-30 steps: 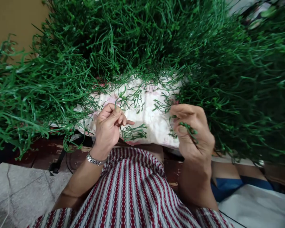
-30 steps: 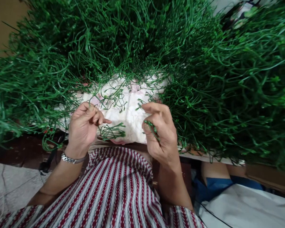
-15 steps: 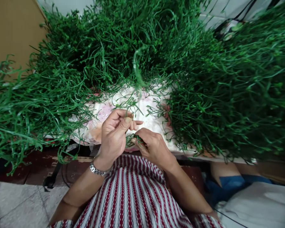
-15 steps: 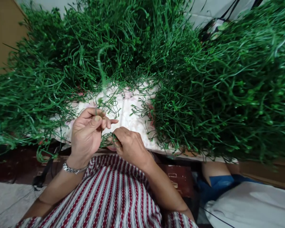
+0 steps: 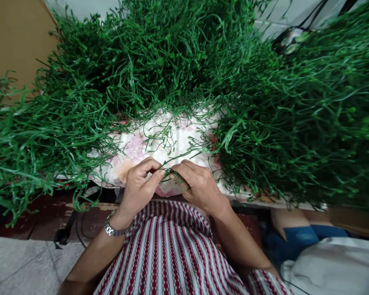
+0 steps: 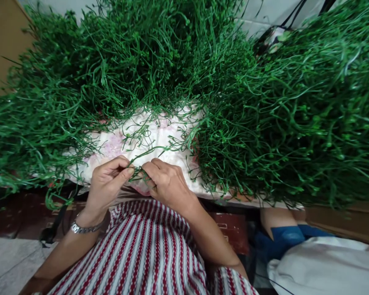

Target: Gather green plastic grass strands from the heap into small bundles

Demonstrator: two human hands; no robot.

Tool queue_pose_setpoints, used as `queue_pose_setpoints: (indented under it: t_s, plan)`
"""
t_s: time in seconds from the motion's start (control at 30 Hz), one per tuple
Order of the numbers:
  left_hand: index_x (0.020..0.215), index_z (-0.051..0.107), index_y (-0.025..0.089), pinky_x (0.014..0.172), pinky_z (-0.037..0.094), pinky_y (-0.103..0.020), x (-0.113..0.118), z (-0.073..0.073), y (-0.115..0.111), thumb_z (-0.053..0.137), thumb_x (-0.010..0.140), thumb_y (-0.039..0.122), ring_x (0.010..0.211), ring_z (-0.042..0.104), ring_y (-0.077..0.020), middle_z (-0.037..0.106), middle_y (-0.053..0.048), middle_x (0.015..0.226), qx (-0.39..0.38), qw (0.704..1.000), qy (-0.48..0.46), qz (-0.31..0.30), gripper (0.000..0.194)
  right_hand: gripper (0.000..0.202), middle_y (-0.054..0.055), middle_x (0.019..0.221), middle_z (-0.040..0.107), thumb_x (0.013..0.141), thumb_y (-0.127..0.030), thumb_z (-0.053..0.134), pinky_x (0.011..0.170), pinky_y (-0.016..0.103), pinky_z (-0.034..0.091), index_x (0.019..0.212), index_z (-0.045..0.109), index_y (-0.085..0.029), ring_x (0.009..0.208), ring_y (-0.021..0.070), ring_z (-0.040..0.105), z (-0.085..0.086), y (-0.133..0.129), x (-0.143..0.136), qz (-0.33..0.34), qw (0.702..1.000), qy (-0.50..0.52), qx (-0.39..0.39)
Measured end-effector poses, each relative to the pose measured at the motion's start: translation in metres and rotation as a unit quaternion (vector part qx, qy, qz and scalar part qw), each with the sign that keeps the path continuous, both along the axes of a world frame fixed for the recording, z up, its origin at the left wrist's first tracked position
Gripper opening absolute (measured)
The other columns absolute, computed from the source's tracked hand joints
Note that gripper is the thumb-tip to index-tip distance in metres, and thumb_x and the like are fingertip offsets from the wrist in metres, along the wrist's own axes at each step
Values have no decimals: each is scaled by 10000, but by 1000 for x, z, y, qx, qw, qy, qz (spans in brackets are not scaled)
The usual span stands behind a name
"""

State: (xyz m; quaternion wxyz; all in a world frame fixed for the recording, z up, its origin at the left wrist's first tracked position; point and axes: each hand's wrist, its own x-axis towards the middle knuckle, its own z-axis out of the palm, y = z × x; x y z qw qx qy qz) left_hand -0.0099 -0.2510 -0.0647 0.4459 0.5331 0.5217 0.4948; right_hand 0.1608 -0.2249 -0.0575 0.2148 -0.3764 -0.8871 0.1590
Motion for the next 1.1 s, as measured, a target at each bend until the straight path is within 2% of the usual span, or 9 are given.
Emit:
queue_pose_setpoints:
  t_s: [0.1,0.23,0.37,0.47,0.57,0.7,0.87,0.93,1.1]
  plan:
    - [707,523,169,587,327,-224,0,-4,2,549,799,202,637,405,-106,456,12,709,-4,1000,-14,-1,102,140,61,845,638,854,-140,484,663,229,423,962,572,-140,749,137,577,-1,0,-2,17,997,70,-32]
    - [774,512,175,702,364,-238,-2,-5,-1,516,810,193,754,459,-133,481,-8,791,3,999,24,-38,41,146,57,874,669,884,-186,480,707,213,454,961,597,-143,796,120,618,4,-1,0,13,986,143,-89]
    - [788,505,182,642,352,-227,-6,-6,-6,513,820,213,677,432,-119,498,1,765,-34,999,18,-31,45,162,30,843,677,896,-222,476,683,201,459,934,618,-156,756,105,627,16,2,9,2,970,190,-152]
    - [767,517,180,618,342,-219,-8,-7,-7,534,814,222,654,424,-111,497,7,744,-29,999,-10,-23,66,179,23,819,671,898,-249,475,669,203,451,907,629,-158,732,103,620,19,8,17,-19,962,214,-168]
    - [743,533,182,582,340,-209,-9,-10,-7,573,794,234,628,428,-104,504,14,719,-34,997,-55,-34,83,208,28,811,663,891,-290,487,669,212,446,893,641,-150,728,113,609,14,14,18,-22,961,212,-179]
    - [736,552,180,551,339,-199,0,-11,-9,590,789,237,586,416,-91,495,26,670,-40,997,-65,-22,86,245,13,806,633,830,-358,583,643,201,437,951,632,-151,714,109,579,2,11,6,23,952,217,-213]
    - [723,535,174,539,331,-193,10,-11,-12,565,805,256,573,401,-89,463,32,639,-41,998,-53,-4,119,225,5,687,582,842,-350,575,590,195,411,797,621,-134,609,84,519,-10,5,-5,30,947,247,-201]
    - [721,522,172,539,326,-194,8,-10,-11,557,807,265,572,391,-90,448,33,634,-59,997,-49,-27,131,216,20,684,597,847,-334,571,604,204,415,785,626,-135,630,96,535,-10,6,-3,38,951,243,-186]
    - [764,533,168,554,312,-198,-5,-6,-9,493,824,207,588,395,-94,446,33,634,-85,985,25,-145,82,154,34,726,648,861,-263,548,615,207,420,871,651,-148,673,107,567,-4,9,7,85,956,201,-195]
